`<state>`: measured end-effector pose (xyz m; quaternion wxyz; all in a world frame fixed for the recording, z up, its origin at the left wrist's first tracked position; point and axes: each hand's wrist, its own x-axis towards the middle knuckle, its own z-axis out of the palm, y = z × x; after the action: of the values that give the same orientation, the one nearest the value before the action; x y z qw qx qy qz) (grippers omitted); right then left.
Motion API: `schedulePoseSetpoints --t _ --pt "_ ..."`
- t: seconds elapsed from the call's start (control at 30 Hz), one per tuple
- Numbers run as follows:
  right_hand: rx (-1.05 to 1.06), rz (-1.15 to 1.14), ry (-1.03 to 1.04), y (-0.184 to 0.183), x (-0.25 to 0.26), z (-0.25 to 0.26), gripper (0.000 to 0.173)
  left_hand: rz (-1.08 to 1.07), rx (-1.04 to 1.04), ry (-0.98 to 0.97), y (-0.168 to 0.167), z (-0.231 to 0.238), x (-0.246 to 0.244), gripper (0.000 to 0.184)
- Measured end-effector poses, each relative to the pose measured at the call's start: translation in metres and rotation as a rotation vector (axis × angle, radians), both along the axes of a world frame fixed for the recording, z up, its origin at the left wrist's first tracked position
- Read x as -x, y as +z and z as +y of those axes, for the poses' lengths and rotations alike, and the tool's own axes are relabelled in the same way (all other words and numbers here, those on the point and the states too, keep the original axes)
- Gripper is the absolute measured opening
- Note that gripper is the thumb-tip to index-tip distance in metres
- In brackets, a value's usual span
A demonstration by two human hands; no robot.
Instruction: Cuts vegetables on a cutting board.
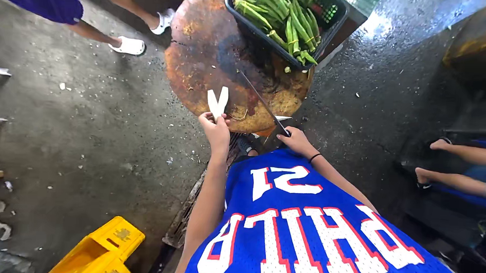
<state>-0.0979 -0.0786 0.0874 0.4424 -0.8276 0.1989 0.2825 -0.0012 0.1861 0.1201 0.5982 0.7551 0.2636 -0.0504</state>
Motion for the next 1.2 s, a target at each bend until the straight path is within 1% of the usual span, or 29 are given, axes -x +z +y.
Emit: schedulePoseSetpoints --t 0.07,0.1,0.17,0.2,0.27,0.37,0.43,0.5,0.57,0.6,0.67,0.7,0.77,0.83,0.9,0.97,1.0,1.07,1.13,1.2 --pt "-0.012 -0.104 -0.041 -0.041 0.0 -0.011 0.04 0.053 -0.198 -0.053 -0.005 0.013 -0.014 0.054" --pt "-0.02 -0.133 -0.057 -0.046 0.0 -0.016 0.046 0.089 -0.305 -0.113 -0.007 0.017 -0.02 0.057" --pt "-0.024 -0.127 -0.096 -0.023 -0.007 -0.019 0.056 0.149 -0.452 -0.268 -0.015 0.027 -0.031 0.061" --pt "-0.008 -0.132 -0.134 -0.015 -0.01 -0.019 0.055 0.176 -0.513 -0.351 -0.022 0.03 -0.035 0.065" --pt "0.025 -0.135 -0.175 -0.003 -0.013 -0.019 0.046 0.212 -0.614 -0.465 -0.031 0.033 -0.038 0.067" --pt "0.033 -0.156 -0.116 0.007 -0.017 -0.008 0.038 0.258 -0.657 -0.515 -0.031 0.035 -0.04 0.064" --pt "0.018 -0.18 -0.05 0.0 -0.019 0.009 0.038 0.262 -0.552 -0.482 -0.031 0.04 -0.04 0.059" --pt "-0.056 -0.217 -0.007 -0.019 -0.02 0.034 0.037 0.253 -0.336 -0.396 -0.035 0.047 -0.036 0.052" --pt "-0.141 -0.224 0.053 -0.031 -0.024 0.06 0.035 0.227 -0.081 -0.238 -0.042 0.051 -0.027 0.042" --pt "-0.167 -0.199 0.1 -0.026 -0.027 0.073 0.036 0.214 0.044 -0.141 -0.043 0.054 -0.02 0.038" --pt "-0.184 -0.07 0.221 0.01 -0.03 0.091 0.043 0.192 0.247 0.043 -0.04 0.071 -0.005 0.037" --pt "-0.185 -0.009 0.265 0.022 -0.029 0.091 0.047 0.171 0.322 0.117 -0.041 0.08 0.0 0.037" --pt "-0.169 0.082 0.338 0.023 -0.025 0.078 0.052 0.128 0.44 0.214 -0.046 0.099 0.006 0.037" --pt "-0.118 0.17 0.406 0.019 -0.016 0.055 0.054 0.089 0.502 0.267 -0.051 0.114 0.012 0.036" --pt "-0.046 0.243 0.486 0.018 -0.01 0.033 0.054 0.031 0.524 0.276 -0.054 0.123 0.015 0.034" --pt "-0.011 0.3 0.503 0.019 -0.007 0.016 0.052 -0.035 0.47 0.243 -0.057 0.125 0.013 0.035" --pt "-0.033 0.316 0.445 0.018 -0.003 0.007 0.051 -0.06 0.4 0.203 -0.057 0.123 0.011 0.038" --pt "-0.137 0.33 0.204 0.019 0.005 -0.007 0.046 -0.081 0.195 0.07 -0.052 0.114 0.006 0.042" --pt "-0.241 0.287 -0.058 0.027 0.008 -0.015 0.04 -0.099 -0.046 -0.123 -0.043 0.098 0.0 0.046" --pt "-0.264 0.247 -0.188 0.034 0.008 -0.012 0.037 -0.127 -0.243 -0.361 -0.041 0.083 -0.007 0.044"
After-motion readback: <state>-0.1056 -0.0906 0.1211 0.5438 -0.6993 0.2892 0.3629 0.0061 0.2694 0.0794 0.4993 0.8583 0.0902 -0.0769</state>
